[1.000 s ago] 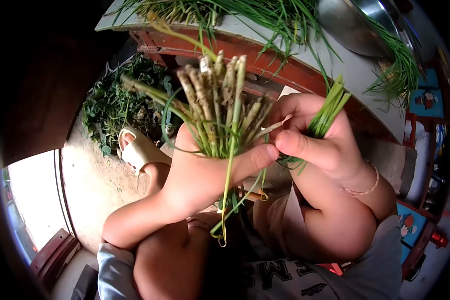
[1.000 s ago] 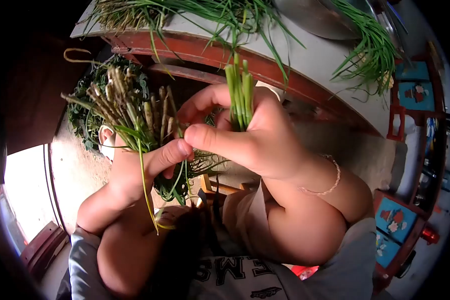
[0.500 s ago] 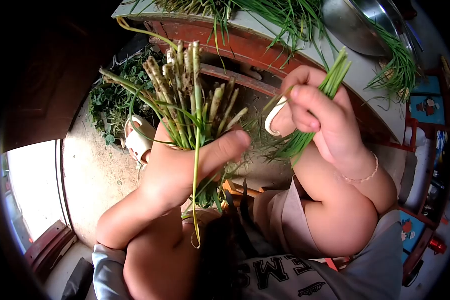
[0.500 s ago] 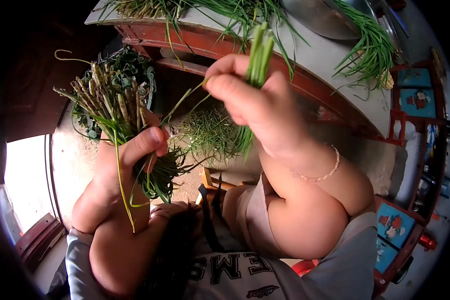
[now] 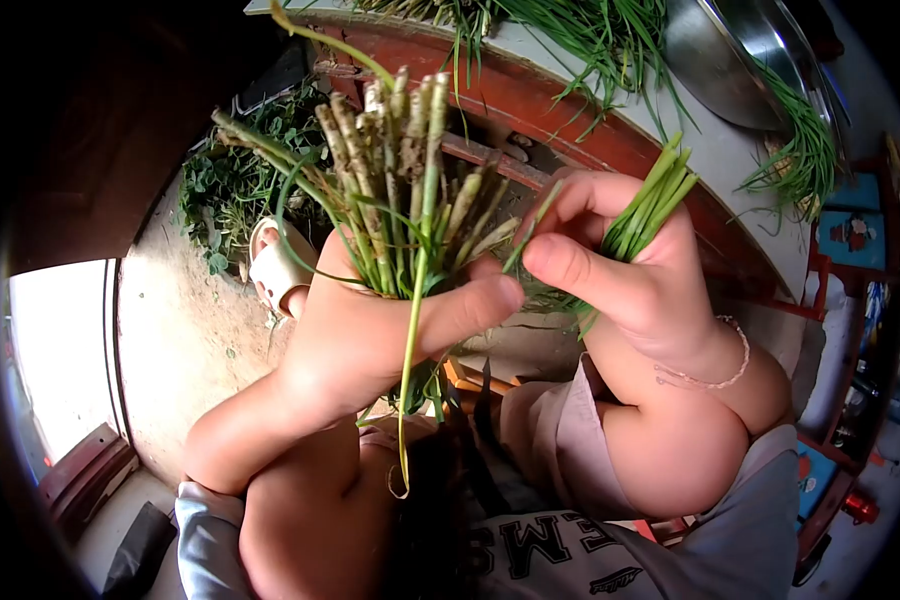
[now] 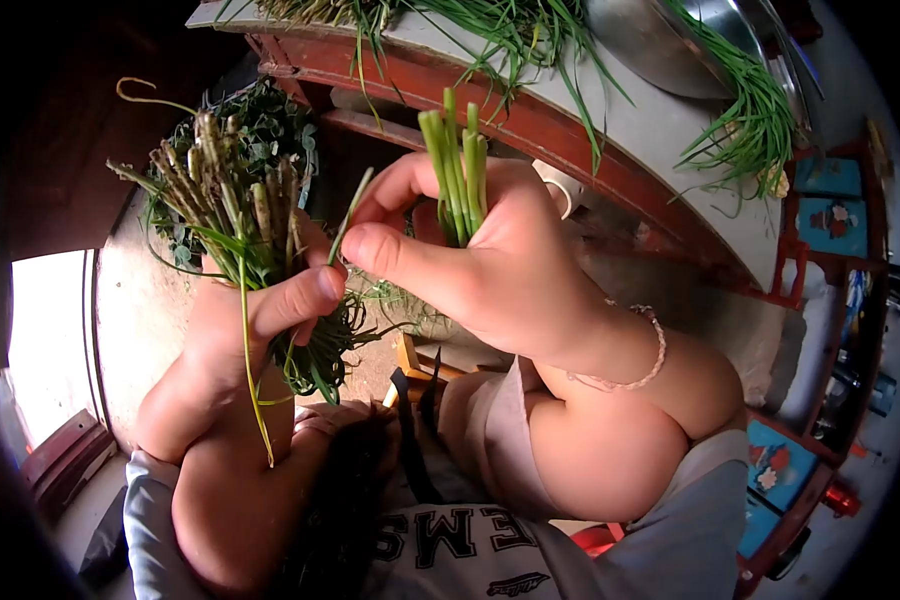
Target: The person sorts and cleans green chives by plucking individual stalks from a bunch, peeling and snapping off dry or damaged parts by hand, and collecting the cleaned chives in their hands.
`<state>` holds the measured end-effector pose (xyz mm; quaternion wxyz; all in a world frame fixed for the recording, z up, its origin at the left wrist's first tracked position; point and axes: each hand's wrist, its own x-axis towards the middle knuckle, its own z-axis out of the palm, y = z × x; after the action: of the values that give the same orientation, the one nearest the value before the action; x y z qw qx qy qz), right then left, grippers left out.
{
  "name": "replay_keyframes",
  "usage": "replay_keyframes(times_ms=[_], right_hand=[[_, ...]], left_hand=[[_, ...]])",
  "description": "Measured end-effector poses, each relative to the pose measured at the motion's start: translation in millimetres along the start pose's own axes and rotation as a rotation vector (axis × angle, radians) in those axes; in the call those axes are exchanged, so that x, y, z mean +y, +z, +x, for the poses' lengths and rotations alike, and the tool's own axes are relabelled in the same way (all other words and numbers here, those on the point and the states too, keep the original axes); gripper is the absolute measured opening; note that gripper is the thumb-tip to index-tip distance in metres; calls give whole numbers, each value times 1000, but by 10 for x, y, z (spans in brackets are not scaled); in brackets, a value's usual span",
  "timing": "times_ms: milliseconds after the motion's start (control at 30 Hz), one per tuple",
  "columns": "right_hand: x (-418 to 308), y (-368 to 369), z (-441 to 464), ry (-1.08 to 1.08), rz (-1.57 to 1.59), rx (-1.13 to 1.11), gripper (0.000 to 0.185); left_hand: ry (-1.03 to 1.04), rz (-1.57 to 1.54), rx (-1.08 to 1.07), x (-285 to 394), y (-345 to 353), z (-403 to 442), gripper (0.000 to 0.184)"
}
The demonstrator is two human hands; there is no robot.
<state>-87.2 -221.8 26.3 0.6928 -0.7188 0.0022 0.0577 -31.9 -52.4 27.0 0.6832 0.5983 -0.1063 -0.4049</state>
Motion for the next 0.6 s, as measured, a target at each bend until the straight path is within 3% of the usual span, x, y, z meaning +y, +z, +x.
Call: replay_keyframes(times_ms=[133, 367, 467, 533, 600], right_hand=[[-30, 25, 2, 24, 40, -23, 10], [24, 29, 18, -49, 64, -27, 14], [-5, -13, 13, -68, -47, 56, 7], [-72, -25, 6, 83, 67, 143, 6], [-62, -38, 25, 50, 124, 222, 5]], left_hand=[[-27, -94, -33, 1, 2, 3, 23], [-37, -60, 19, 14, 0, -25, 18], [-61, -68, -49, 31, -40, -33, 16], [-61, -80, -2, 29, -22, -31, 17], [-61, -93, 43, 28, -2, -28, 17]])
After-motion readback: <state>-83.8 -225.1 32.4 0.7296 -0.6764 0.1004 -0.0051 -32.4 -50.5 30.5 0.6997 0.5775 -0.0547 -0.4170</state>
